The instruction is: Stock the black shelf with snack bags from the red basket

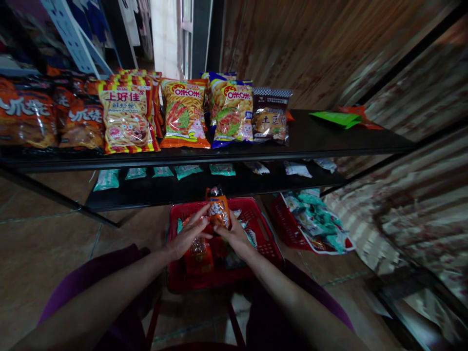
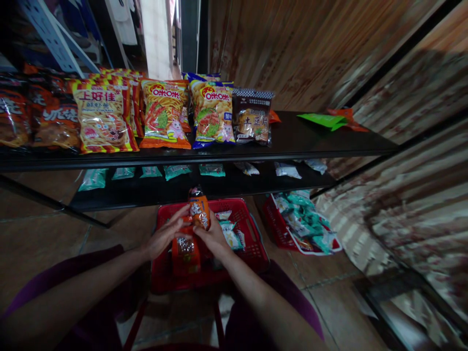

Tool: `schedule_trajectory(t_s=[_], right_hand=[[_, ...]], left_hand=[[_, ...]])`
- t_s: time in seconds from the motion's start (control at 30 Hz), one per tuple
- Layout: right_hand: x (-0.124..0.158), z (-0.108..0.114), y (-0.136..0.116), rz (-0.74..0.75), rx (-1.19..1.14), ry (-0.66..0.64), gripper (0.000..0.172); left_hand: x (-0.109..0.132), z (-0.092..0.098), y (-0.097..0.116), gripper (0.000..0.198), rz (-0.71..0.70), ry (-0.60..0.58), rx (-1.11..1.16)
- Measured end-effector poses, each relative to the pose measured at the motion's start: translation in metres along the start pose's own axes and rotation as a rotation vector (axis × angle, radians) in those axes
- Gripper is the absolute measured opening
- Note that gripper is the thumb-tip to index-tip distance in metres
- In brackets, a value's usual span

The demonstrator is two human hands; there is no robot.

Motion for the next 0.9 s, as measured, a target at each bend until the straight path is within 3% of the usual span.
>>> schedule_trajectory(t_s=[0.07, 0.13, 0.2, 0.27, 0.37, 0.53, 0.9], right_hand=[[0.001, 0.005, 0.004, -0.124, -0.175, 0.033, 0.055], [0.002, 0.008, 0.008, -0.262, -0.303, 0.042, 0.049], [0.005, 0.009, 0.012, -0.38, -0.38, 0.032, 0.042], [0.006, 0.006, 0.013, -0.432, -0.428, -0.016, 0.035], [0.009, -0.002, 0.011, -0.434, -0.436, -0.136, 0.031], [0.014, -0.013, 0.011, -0.431, -0.419, -0.258, 0.041], [0.009, -0.025, 0.015, -0.375, -0.441, -0.3, 0.051]], left_hand=[[-0.002, 0.009, 0.006, 0.06, -0.056, 0.074, -0.074], [-0.006, 0.025, 0.009, 0.056, -0.081, 0.232, -0.117], [-0.011, 0.043, 0.009, 0.049, -0.054, 0.398, -0.083], [-0.015, 0.055, 0.007, 0.045, 0.008, 0.471, 0.014], [-0.018, 0.054, 0.006, 0.044, 0.102, 0.4, 0.136], [-0.01, 0.037, 0.002, 0.047, 0.213, 0.241, 0.219], [-0.016, 0.05, 0.009, 0.025, 0.107, 0.462, 0.29]])
Point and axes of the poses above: each hand's wrist, its own x-axis away from the middle knuckle, its own z-axis out of the back of the hand, y = z × x, the point moved 6 cm from there along -x, towards the middle knuckle, and after that the axes turned 11 degrees about x, right-handed, at the moved point
